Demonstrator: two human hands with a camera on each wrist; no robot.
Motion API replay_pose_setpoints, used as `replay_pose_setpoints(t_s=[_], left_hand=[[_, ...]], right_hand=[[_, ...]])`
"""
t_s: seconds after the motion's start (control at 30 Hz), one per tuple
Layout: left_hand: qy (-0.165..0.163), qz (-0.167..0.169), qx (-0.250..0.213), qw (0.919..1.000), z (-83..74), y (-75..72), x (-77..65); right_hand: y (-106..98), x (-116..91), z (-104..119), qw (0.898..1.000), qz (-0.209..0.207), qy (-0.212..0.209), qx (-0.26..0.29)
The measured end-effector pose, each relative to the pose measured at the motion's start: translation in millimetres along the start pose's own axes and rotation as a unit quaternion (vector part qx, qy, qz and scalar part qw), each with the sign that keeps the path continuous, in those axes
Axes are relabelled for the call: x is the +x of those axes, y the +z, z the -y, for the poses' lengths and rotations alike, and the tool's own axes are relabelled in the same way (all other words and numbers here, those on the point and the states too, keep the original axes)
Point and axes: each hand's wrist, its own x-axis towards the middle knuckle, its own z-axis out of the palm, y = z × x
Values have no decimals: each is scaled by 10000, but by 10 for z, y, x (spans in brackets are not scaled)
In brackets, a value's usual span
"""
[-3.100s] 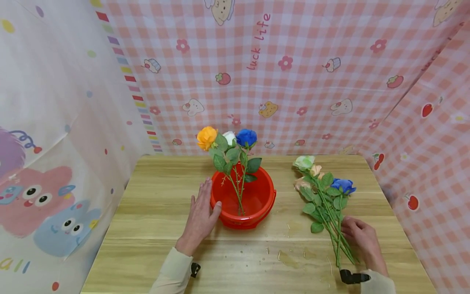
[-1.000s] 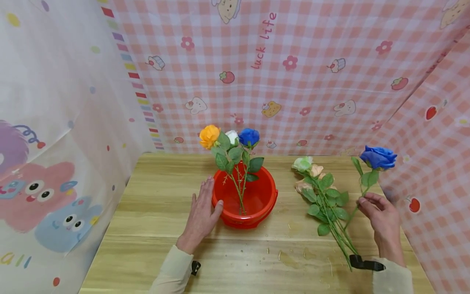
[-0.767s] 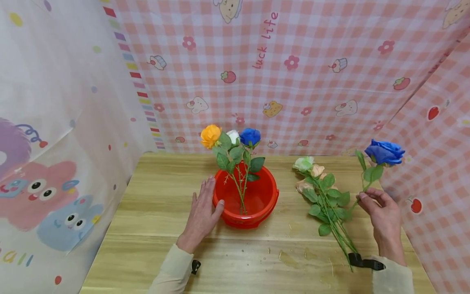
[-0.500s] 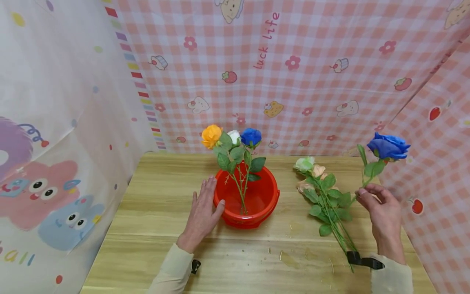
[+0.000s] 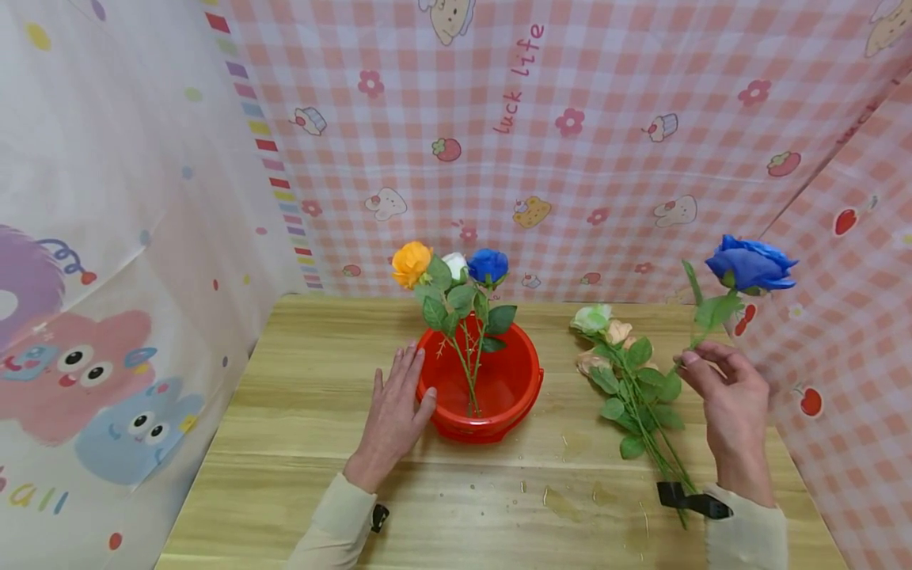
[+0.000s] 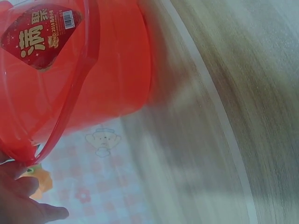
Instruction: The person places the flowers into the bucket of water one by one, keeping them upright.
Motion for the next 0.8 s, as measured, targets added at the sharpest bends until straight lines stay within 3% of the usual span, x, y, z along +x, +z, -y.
replay_pose_setpoints(t_s=[0.8], left_hand=[[62,-16,-30,10000,5,-20,-7]], right_hand=[[699,-156,59,9966,761,-189,-272]])
